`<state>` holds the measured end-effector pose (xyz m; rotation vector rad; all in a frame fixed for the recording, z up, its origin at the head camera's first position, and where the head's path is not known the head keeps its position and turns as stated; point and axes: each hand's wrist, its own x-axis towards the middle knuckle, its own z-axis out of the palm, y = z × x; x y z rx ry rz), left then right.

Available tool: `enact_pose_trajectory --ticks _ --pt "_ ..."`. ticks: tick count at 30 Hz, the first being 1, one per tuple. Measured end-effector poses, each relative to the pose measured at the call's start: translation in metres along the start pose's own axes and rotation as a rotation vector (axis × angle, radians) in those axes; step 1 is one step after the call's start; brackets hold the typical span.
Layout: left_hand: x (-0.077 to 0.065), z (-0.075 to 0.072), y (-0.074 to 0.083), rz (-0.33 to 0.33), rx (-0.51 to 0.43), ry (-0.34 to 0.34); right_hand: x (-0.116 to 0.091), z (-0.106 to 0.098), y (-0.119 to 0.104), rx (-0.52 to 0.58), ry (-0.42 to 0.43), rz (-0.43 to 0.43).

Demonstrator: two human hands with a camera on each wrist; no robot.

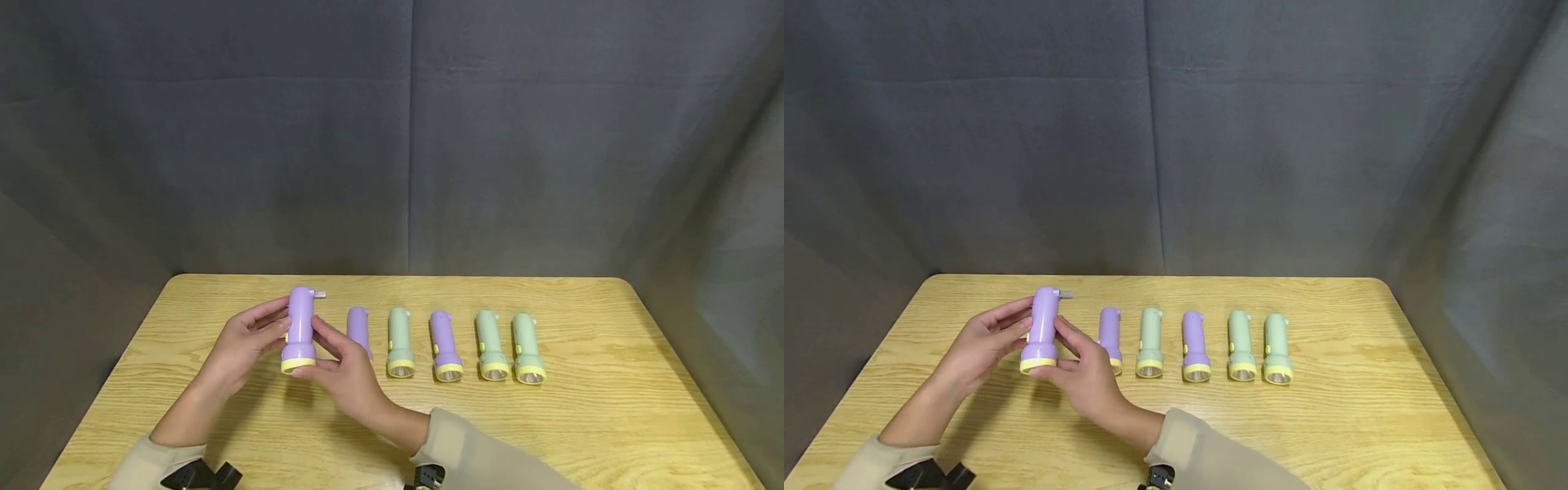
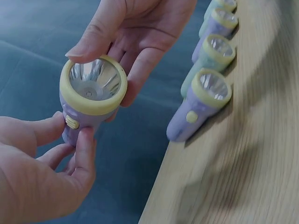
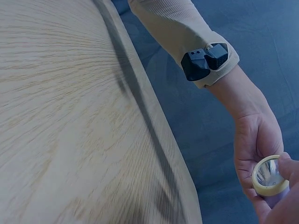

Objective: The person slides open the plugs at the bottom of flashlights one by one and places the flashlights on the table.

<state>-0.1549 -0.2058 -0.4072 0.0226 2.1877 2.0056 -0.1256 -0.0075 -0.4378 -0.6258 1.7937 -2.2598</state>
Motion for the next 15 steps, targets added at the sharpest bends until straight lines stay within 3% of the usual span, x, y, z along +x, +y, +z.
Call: enact_pose_trajectory --ticks 15 --pt "0.006 -0.047 -0.012 -0.006 -0.023 -0.024 0.025 0.035 0.021 -0.030 0.027 -0.034"
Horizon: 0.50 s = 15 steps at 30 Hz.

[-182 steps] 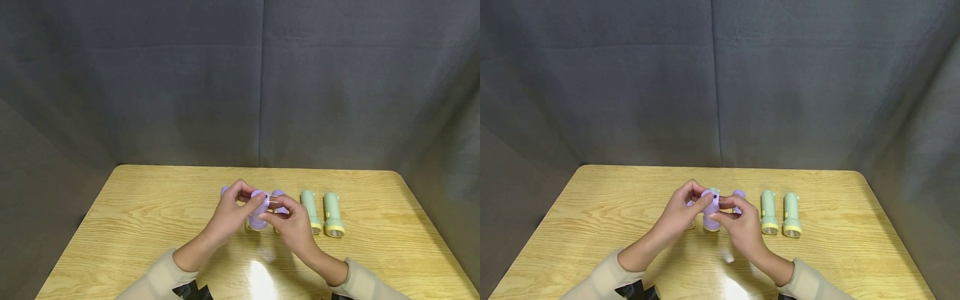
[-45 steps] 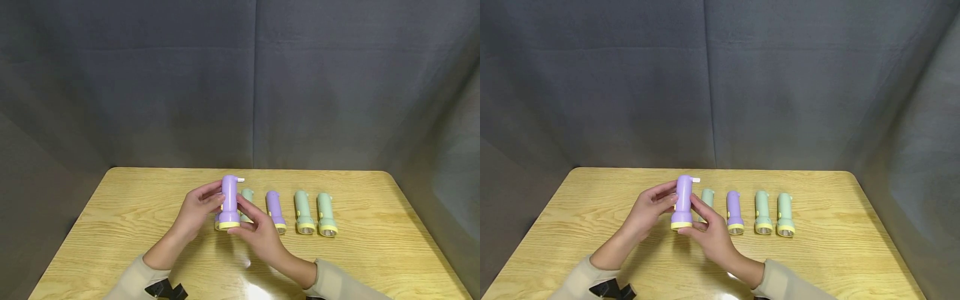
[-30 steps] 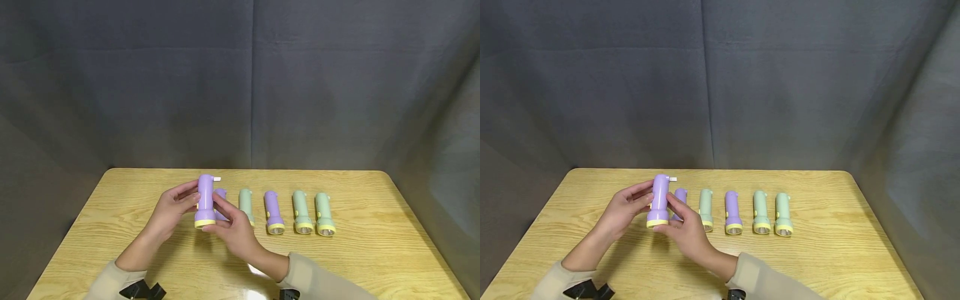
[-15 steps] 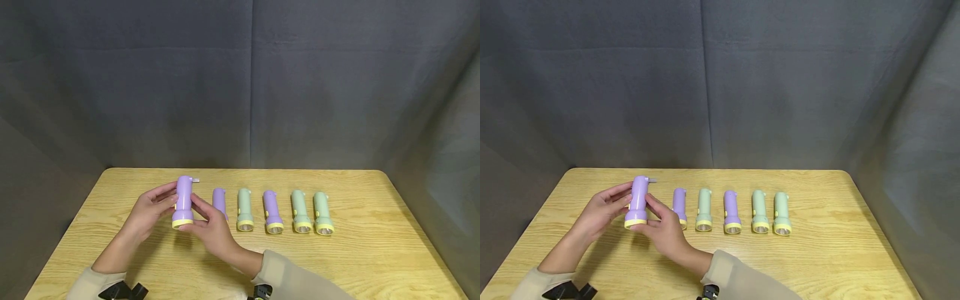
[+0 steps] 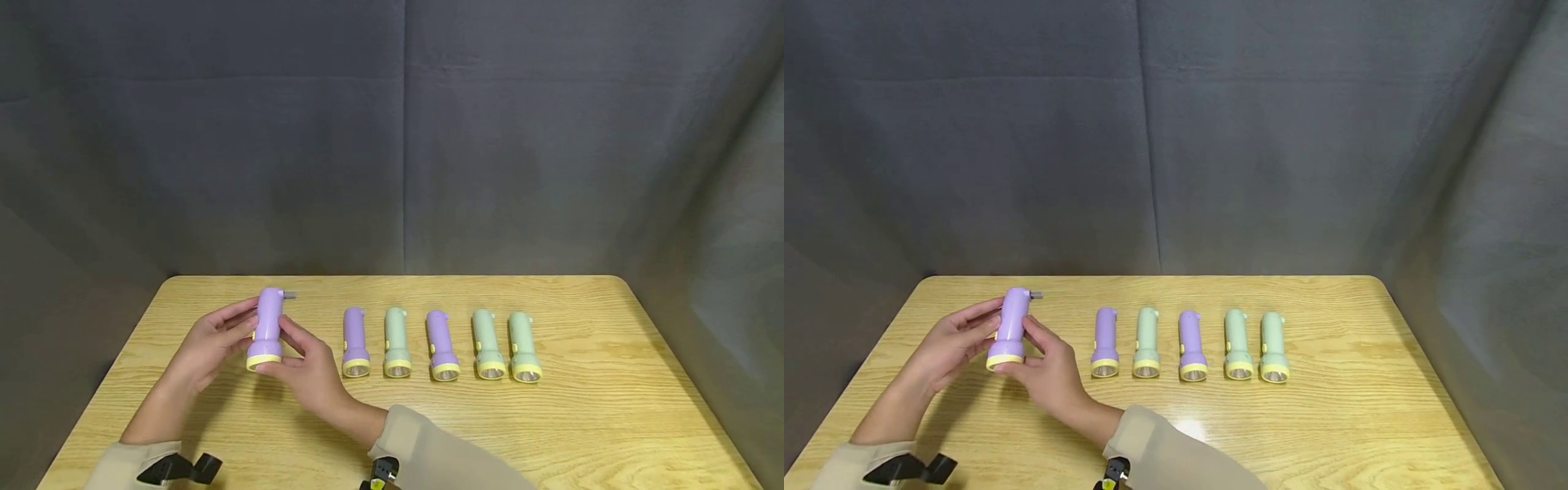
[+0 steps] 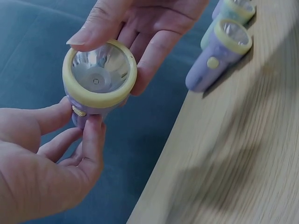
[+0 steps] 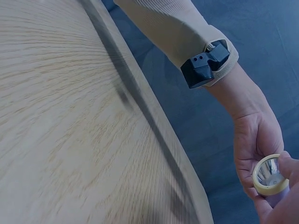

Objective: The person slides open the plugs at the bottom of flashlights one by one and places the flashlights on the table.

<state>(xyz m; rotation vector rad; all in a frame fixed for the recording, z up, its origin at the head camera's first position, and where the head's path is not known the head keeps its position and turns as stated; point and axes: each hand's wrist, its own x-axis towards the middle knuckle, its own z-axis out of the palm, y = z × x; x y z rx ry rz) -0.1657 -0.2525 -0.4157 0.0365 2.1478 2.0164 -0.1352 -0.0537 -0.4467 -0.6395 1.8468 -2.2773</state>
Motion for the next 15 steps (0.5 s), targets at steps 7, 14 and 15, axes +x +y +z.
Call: enact_pose_trajectory --ticks 7,14,15 --pt "0.002 -0.016 -0.008 -0.002 -0.009 -0.014 0.007 0.012 0.010 -0.028 0.014 0.014" --pt "0.002 -0.032 -0.020 0.010 -0.056 -0.048 0.012 0.024 0.022 -0.036 0.017 0.022" --pt "0.002 -0.035 -0.022 0.013 -0.064 -0.054 0.013 0.025 0.023 -0.035 0.019 0.029"
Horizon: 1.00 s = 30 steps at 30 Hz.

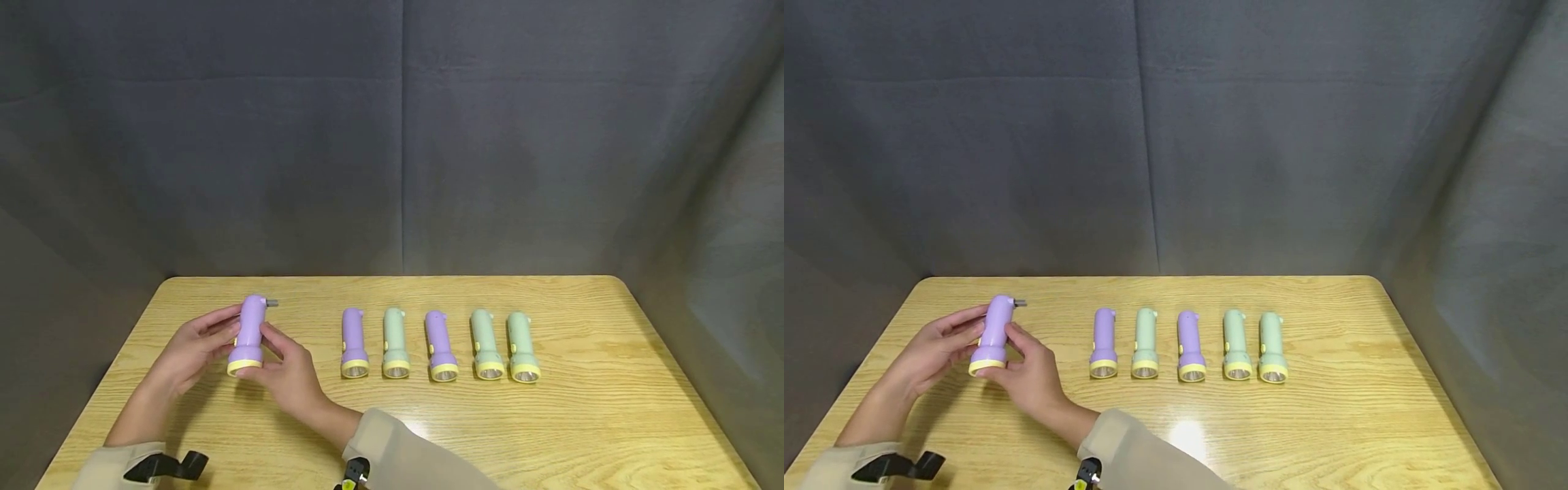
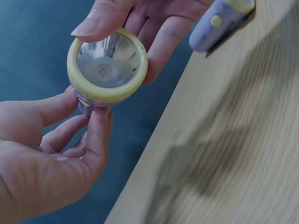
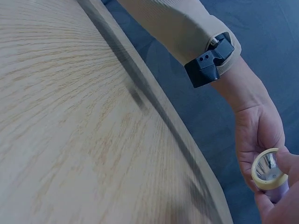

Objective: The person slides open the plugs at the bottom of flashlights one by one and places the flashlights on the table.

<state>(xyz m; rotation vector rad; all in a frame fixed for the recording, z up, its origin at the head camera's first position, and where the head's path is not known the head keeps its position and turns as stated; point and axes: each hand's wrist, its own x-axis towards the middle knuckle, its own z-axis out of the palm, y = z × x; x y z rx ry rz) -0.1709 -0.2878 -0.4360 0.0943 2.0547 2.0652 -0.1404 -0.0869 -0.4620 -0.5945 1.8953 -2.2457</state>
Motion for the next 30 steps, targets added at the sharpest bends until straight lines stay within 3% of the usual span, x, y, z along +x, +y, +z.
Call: enact_pose_trajectory --ticks 9,16,25,30 --pt "0.001 -0.017 -0.014 -0.019 -0.013 -0.012 0.008 0.014 0.015 -0.013 0.044 0.062" --pt "0.004 -0.028 -0.026 -0.050 0.035 -0.025 0.007 0.024 0.029 -0.059 0.062 0.078" --pt "0.008 -0.032 -0.039 -0.058 0.052 -0.016 0.009 0.026 0.041 -0.064 0.060 0.068" --pt "0.012 -0.029 -0.044 -0.080 0.120 -0.004 0.010 0.024 0.047 -0.069 0.054 0.065"
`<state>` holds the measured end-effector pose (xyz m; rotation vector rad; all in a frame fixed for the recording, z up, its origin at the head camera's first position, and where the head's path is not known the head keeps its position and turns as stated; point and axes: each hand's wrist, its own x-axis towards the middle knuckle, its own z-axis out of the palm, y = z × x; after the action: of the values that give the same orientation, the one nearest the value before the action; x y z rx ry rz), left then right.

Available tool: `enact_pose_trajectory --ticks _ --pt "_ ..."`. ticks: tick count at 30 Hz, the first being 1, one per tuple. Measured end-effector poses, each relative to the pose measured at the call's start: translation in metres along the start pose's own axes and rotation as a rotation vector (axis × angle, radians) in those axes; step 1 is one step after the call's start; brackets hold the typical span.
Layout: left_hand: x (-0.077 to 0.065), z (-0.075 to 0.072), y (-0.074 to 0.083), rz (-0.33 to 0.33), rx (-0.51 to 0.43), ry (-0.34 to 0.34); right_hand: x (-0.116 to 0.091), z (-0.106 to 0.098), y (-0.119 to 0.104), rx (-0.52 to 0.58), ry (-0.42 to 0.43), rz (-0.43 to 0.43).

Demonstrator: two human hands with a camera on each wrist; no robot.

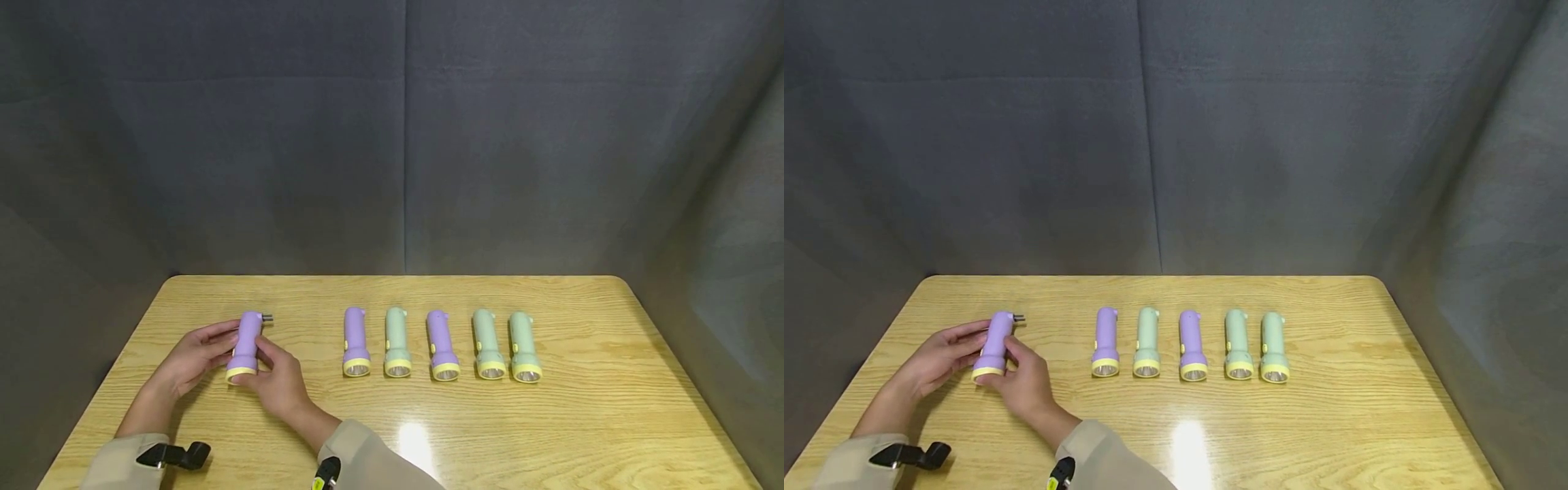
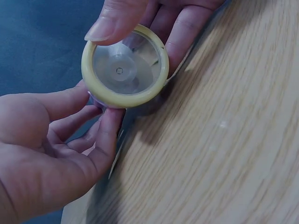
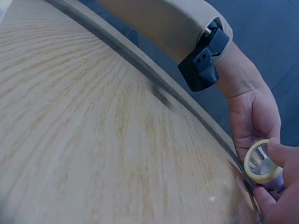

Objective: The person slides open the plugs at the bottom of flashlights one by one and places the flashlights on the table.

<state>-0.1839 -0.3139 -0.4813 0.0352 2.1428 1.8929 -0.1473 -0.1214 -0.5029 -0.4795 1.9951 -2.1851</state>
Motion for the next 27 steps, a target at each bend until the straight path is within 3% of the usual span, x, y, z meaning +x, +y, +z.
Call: enact_pose_trajectory --ticks 15,27 --pt "0.0046 0.0037 -0.0010 -0.035 0.116 0.024 0.0010 0.0038 0.0037 -0.060 0.055 0.014" --pt "0.0053 0.0081 0.0012 -0.026 0.151 0.047 0.0007 0.0064 0.0042 -0.073 0.076 0.031"
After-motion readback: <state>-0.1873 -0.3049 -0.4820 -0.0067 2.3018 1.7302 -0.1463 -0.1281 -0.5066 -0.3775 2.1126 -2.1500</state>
